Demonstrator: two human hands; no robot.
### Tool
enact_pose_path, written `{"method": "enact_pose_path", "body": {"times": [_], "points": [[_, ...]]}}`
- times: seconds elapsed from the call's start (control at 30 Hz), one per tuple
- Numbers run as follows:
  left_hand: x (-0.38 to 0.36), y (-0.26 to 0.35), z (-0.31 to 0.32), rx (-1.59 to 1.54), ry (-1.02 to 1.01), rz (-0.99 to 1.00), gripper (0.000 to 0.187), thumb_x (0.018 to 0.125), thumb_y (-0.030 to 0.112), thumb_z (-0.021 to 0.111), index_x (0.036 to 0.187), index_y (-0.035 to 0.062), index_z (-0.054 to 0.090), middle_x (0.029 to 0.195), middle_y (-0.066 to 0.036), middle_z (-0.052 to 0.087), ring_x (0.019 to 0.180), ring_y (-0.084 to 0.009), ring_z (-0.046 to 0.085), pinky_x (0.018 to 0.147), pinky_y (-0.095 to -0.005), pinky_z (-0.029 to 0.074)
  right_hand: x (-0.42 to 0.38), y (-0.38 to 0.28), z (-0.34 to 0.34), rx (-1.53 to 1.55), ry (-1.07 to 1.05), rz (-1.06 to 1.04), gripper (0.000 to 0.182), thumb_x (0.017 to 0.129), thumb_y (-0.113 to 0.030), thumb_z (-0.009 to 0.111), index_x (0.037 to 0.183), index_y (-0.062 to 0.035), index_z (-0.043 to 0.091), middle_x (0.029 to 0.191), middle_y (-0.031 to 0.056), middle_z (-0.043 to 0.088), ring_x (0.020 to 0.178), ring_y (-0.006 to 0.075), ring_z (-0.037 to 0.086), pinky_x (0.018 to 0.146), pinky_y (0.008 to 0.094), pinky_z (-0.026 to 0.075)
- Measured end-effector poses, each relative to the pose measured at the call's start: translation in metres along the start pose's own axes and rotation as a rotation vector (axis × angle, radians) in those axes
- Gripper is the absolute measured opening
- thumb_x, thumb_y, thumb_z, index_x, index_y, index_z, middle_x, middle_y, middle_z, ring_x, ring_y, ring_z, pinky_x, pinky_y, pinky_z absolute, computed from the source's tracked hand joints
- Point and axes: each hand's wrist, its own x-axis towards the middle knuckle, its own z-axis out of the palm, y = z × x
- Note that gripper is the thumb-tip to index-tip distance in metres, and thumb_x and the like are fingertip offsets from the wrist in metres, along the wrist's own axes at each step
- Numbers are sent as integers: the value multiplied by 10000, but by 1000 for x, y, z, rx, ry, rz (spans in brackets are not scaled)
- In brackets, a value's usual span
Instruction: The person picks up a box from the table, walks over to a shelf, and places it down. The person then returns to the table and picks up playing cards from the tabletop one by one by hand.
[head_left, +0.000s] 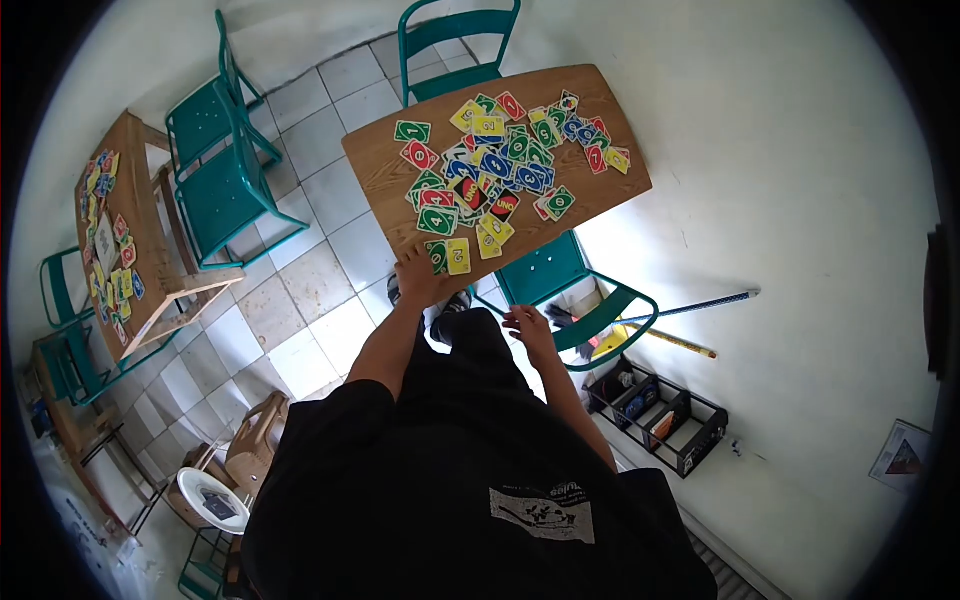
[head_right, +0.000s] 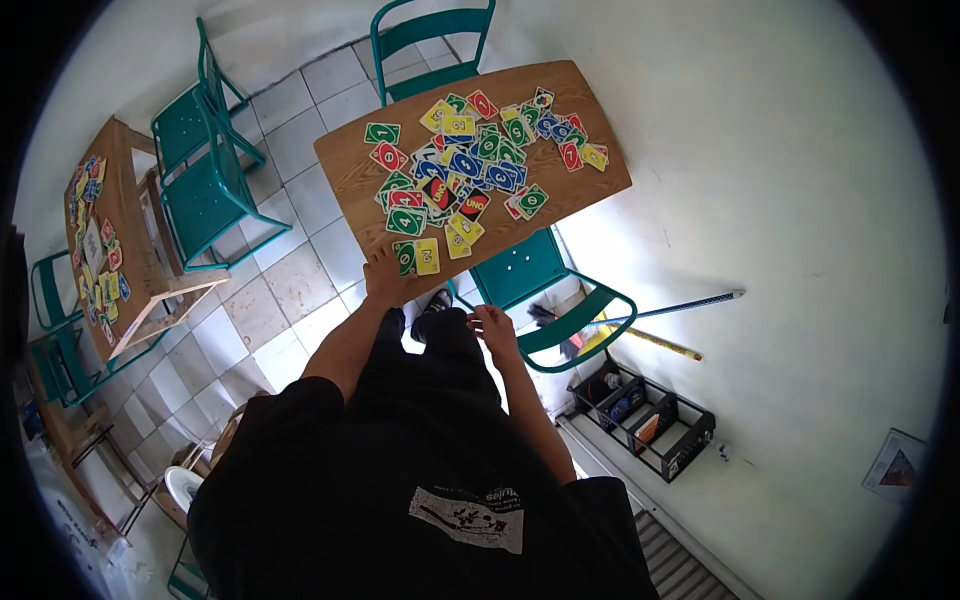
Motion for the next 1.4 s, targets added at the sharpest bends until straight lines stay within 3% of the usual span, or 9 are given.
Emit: {"method": "enact_pose_path", "body": {"times": [0.27, 0.37, 0.5, 0.7, 0.93, 1.03, 1.13, 1.23, 1.4], "points": [[12, -11, 17, -138, 79, -18, 635, 748, 368, 791, 1167, -6, 495, 1059, -174, 615, 1033, -325, 611, 828, -456, 501, -4, 10, -6, 100, 117, 85, 271, 974, -292, 556, 1117, -63, 574, 1017, 51, 663, 895, 150, 651, 724, 274, 471], [18, -21, 16, -246, -142, -29, 422, 832, 348, 711, 1051, 5, 596, 925, -188, 657, 919, -326, 651, 783, -463, 507, -1, 5, 1, 94, 94, 79, 260, 973, -292, 556, 1109, -71, 577, 1002, 44, 662, 894, 147, 649, 723, 269, 466], [26, -52, 51, -477, 113, 27, 312, 916, 315, 616, 938, 6, 653, 810, -174, 669, 772, -320, 663, 705, -437, 509, 14, -5, 16, 101, 62, 54, 260, 970, -299, 567, 1080, -64, 578, 988, 56, 658, 867, 149, 643, 710, 271, 486], [-20, -45, -50, -966, -116, 71, 379, 953, 352, 599, 948, -23, 657, 752, -106, 668, 666, -174, 630, 621, -313, 489, 23, -39, 66, -64, -54, -105, 310, 965, -289, 578, 1118, -19, 579, 968, 61, 688, 823, 124, 658, 702, 244, 485], [-55, -49, -89, -957, -212, 260, 331, 973, 315, 587, 1002, -8, 655, 775, -35, 656, 702, -104, 604, 646, -258, 481, 22, -69, 117, -359, -336, -394, 347, 940, -255, 632, 1160, 6, 572, 917, 58, 660, 821, 105, 604, 699, 260, 486], [-55, -57, -96, -1042, -284, 299, 392, 1021, 366, 462, 1042, 13, 628, 841, -40, 641, 770, -118, 603, 728, -274, 487, 19, -76, 128, -277, -400, -406, 241, 985, -250, 548, 1064, -25, 583, 801, 16, 592, 761, 128, 558, 707, 297, 470], [-67, -51, -140, -1374, -381, 307, 545, 1060, 442, 206, 1087, 40, 572, 921, -55, 603, 882, -144, 582, 823, -307, 472, 26, -74, 138, 488, -560, 110, 238, 1027, -241, 426, 914, -73, 552, 698, -21, 478, 706, 142, 494, 700, 320, 441], [-64, -57, -147, -1469, -322, 308, 552, 1054, 459, 226, 1102, 44, 587, 943, -39, 612, 863, -123, 577, 795, -281, 466, 36, -65, 142, 898, -810, 292, 286, 1043, -233, 336, 835, -106, 486, 663, -32, 394, 660, 151, 427, 685, 326, 409], [-69, -52, -153, -1435, -200, 218, 473, 1058, 414, 285, 1186, 41, 545, 1001, -50, 611, 943, -123, 569, 840, -295, 465, 34, -68, 159, 629, -702, 117, 273, 1043, -274, 404, 862, -88, 489, 694, -27, 423, 645, 117, 423, 628, 265, 395]]}}
